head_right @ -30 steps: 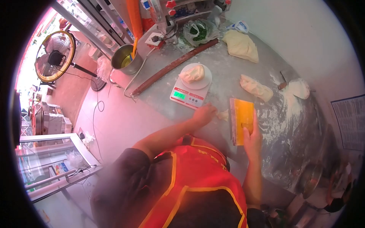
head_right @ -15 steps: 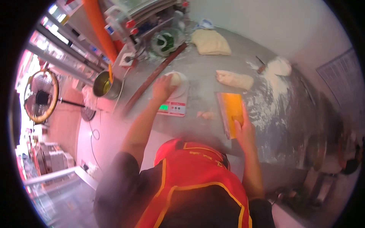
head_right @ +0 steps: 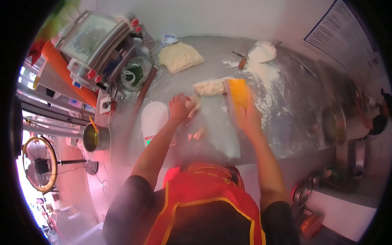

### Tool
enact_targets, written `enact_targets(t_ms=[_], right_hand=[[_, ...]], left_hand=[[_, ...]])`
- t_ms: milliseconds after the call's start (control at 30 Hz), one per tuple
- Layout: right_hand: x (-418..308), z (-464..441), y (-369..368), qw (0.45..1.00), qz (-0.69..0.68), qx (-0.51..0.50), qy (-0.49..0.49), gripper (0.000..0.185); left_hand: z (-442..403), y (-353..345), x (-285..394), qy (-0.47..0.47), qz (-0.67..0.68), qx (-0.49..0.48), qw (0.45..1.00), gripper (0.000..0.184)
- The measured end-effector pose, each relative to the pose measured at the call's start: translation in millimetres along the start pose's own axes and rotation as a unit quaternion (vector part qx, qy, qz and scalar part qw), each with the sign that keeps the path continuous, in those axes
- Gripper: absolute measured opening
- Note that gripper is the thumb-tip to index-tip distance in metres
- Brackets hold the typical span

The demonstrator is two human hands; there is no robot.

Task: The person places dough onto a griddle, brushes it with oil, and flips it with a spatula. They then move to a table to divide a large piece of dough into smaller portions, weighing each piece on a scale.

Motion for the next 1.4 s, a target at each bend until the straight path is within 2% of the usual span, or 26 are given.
enact_targets(t_ms=[100, 167, 300, 400, 600, 700, 767, 800, 867, 933, 967, 1067, 1167, 1233, 1300, 1367, 1400], right_hand=[[-10, -35, -31, 0.999, 0.030, -0.022, -0.001, 0.073], [-18, -53, -51, 0.998, 0.041, -0.015, 0.033, 0.073], [-8, -71, -84, 0.992, 0.099, -0.077, 0.003, 0.072], [-2, -71, -94, 0.990, 0.098, -0.098, -0.002, 0.071], [12, -98, -130, 0.990, 0.099, -0.105, -0.006, 0.076], [5, -110, -143, 0.986, 0.116, -0.121, -0.003, 0.075], [2, -112, -145, 0.986, 0.128, -0.109, 0.019, 0.075], [3, -112, -146, 0.987, 0.127, -0.099, 0.028, 0.074], [6, -111, -145, 0.987, 0.124, -0.083, 0.050, 0.074], [10, -114, -144, 0.990, 0.101, -0.092, 0.038, 0.072], [11, -113, -146, 0.991, 0.089, -0.098, 0.032, 0.072], [7, -112, -147, 0.990, 0.106, -0.067, 0.068, 0.072], [-4, -110, -145, 0.986, 0.136, -0.075, 0.057, 0.073], [-7, -112, -147, 0.985, 0.143, -0.088, 0.046, 0.074], [-5, -113, -141, 0.985, 0.140, -0.099, 0.026, 0.075], [-2, -111, -129, 0.985, 0.128, -0.113, -0.002, 0.076], [-7, -106, -120, 0.989, 0.110, -0.099, 0.013, 0.073]], left_hand=[[-40, -15, 2, -0.040, 0.116, -0.029, 0.992, 0.056], [-61, -30, 12, -0.068, 0.114, -0.017, 0.991, 0.056], [-84, -54, 39, -0.104, 0.058, -0.030, 0.992, 0.061], [-93, -65, 57, -0.096, 0.012, -0.217, 0.971, 0.064], [-104, -90, 44, -0.034, 0.017, -0.183, 0.982, 0.058], [-107, -84, 40, 0.007, -0.004, -0.147, 0.989, 0.045], [-107, -96, 21, 0.008, 0.112, -0.097, 0.989, 0.046], [-106, -84, 13, 0.008, 0.168, -0.069, 0.983, 0.047], [-91, -65, -18, 0.084, 0.279, -0.032, 0.956, 0.048], [-70, -21, -49, 0.143, 0.331, -0.020, 0.932, 0.050], [-57, 2, -66, 0.165, 0.331, -0.028, 0.929, 0.051], [-12, 68, -107, 0.144, 0.224, 0.014, 0.964, 0.050], [28, 76, -146, 0.213, 0.242, -0.026, 0.946, 0.048], [38, 67, -155, 0.177, 0.186, -0.044, 0.966, 0.044], [47, 67, -159, 0.185, 0.214, -0.046, 0.958, 0.039], [51, 100, -140, 0.234, 0.325, -0.031, 0.916, 0.036], [55, 102, -156, 0.224, 0.299, 0.026, 0.927, 0.036]])
Point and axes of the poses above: each hand's wrist, its own z-axis away from the middle knuckle, its own y-axis out of the back of the hand, x = y × z, the point moved 7 cm from there along -z, towards the middle knuckle, and after that the axes turned 7 degrees about -z, right-handed, at the moved point
